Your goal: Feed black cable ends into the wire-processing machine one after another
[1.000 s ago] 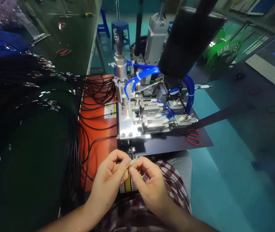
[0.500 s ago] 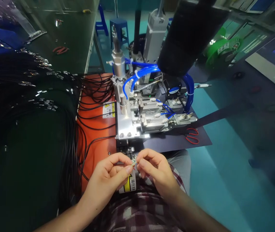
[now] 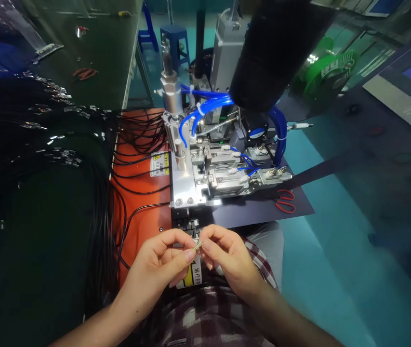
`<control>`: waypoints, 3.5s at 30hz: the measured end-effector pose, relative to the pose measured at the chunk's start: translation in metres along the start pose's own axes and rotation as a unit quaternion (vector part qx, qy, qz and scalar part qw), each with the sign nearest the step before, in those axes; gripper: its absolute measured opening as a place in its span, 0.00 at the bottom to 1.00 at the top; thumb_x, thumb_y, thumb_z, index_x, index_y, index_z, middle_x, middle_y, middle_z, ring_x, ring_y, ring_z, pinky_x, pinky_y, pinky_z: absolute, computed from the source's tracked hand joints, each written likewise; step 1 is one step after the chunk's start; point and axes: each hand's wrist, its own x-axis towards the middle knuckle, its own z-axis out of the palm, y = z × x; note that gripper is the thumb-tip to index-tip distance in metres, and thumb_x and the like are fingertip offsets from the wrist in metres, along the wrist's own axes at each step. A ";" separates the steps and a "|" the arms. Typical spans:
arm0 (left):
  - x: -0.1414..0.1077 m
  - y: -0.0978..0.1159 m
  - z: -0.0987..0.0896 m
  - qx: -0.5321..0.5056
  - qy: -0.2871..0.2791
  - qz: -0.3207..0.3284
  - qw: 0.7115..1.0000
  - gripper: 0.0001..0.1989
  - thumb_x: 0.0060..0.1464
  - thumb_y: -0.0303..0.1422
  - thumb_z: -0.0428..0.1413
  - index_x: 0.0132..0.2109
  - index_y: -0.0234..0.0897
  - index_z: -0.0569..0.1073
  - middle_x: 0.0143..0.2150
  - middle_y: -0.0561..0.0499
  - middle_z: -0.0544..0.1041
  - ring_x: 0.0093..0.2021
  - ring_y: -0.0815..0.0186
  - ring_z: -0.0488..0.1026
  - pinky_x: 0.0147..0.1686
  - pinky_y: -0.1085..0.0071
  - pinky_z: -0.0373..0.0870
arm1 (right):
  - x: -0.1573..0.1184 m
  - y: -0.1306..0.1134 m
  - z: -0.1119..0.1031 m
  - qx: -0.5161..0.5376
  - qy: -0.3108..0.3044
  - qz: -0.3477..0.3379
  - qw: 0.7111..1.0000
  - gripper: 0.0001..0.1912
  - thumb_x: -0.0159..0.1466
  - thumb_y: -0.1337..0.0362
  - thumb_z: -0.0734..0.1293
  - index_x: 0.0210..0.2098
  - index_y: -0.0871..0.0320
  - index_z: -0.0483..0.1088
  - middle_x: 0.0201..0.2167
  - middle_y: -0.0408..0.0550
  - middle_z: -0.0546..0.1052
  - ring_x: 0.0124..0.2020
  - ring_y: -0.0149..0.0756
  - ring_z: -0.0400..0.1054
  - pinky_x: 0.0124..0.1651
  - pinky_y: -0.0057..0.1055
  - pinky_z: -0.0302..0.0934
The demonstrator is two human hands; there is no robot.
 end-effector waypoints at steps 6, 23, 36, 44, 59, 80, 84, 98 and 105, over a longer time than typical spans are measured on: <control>-0.001 0.000 -0.001 0.013 -0.031 -0.018 0.999 0.10 0.54 0.38 0.58 0.35 0.36 0.71 0.16 0.61 0.57 0.17 0.77 0.49 0.18 0.78 0.43 | -0.001 -0.008 -0.002 -0.069 -0.041 0.008 0.997 0.12 0.63 0.57 0.64 0.29 0.58 0.64 0.21 0.37 0.62 0.21 0.25 0.53 0.25 0.24 0.50; 0.000 0.004 0.009 0.043 0.051 -0.005 0.998 0.10 0.50 0.37 0.59 0.30 0.34 0.70 0.15 0.63 0.55 0.17 0.78 0.46 0.17 0.80 0.44 | -0.001 -0.016 -0.011 -0.196 0.008 -0.004 0.980 0.08 0.63 0.61 0.62 0.34 0.58 0.71 0.25 0.42 0.72 0.23 0.28 0.64 0.27 0.26 0.60; 0.001 0.003 0.008 0.105 0.068 0.007 0.992 0.09 0.51 0.36 0.58 0.30 0.34 0.70 0.15 0.61 0.57 0.17 0.77 0.50 0.17 0.79 0.45 | -0.012 -0.017 0.003 -0.387 0.069 -0.113 0.913 0.08 0.63 0.66 0.63 0.28 0.56 0.70 0.27 0.44 0.75 0.29 0.35 0.68 0.30 0.29 0.61; 0.003 0.003 0.005 0.317 0.092 0.194 0.924 0.08 0.57 0.31 0.52 0.31 0.36 0.73 0.30 0.52 0.70 0.31 0.68 0.67 0.30 0.74 0.63 | -0.006 -0.020 -0.002 -0.441 0.057 -0.132 0.886 0.09 0.65 0.67 0.61 0.27 0.56 0.66 0.27 0.43 0.73 0.30 0.34 0.65 0.34 0.30 0.57; 0.015 0.009 -0.023 0.477 0.098 0.208 0.848 0.04 0.58 0.31 0.52 0.38 0.38 0.70 0.32 0.54 0.68 0.32 0.69 0.68 0.31 0.76 0.64 | 0.023 -0.011 -0.026 -0.310 0.070 -0.027 0.948 0.08 0.62 0.64 0.63 0.26 0.59 0.66 0.22 0.41 0.69 0.23 0.29 0.60 0.27 0.26 0.55; 0.025 0.000 -0.043 0.678 0.034 0.349 0.646 0.22 0.57 0.20 0.42 0.52 0.35 0.74 0.31 0.49 0.67 0.25 0.68 0.67 0.23 0.75 0.64 | 0.036 0.005 -0.031 -0.311 0.071 0.016 0.948 0.09 0.62 0.61 0.64 0.28 0.60 0.68 0.22 0.43 0.71 0.24 0.31 0.63 0.28 0.28 0.58; 0.025 0.001 -0.040 0.686 0.044 0.352 0.636 0.21 0.58 0.21 0.41 0.51 0.35 0.74 0.30 0.49 0.67 0.24 0.68 0.67 0.22 0.75 0.63 | 0.036 0.007 -0.031 -0.314 0.078 0.012 0.946 0.09 0.62 0.61 0.64 0.28 0.59 0.68 0.23 0.43 0.71 0.24 0.31 0.63 0.28 0.28 0.58; 0.025 0.000 -0.044 0.675 0.039 0.341 0.653 0.21 0.57 0.20 0.43 0.50 0.34 0.74 0.31 0.50 0.67 0.26 0.68 0.67 0.24 0.74 0.65 | 0.031 0.002 -0.034 -0.267 0.121 0.013 0.956 0.10 0.61 0.59 0.64 0.28 0.59 0.66 0.23 0.42 0.70 0.23 0.30 0.65 0.28 0.27 0.60; 0.026 -0.002 -0.045 0.674 0.041 0.344 0.653 0.19 0.59 0.23 0.43 0.50 0.35 0.74 0.31 0.50 0.67 0.26 0.68 0.68 0.24 0.74 0.66 | 0.028 0.008 -0.031 -0.355 0.104 -0.052 0.928 0.05 0.61 0.64 0.65 0.34 0.59 0.71 0.27 0.44 0.74 0.27 0.32 0.67 0.32 0.28 0.61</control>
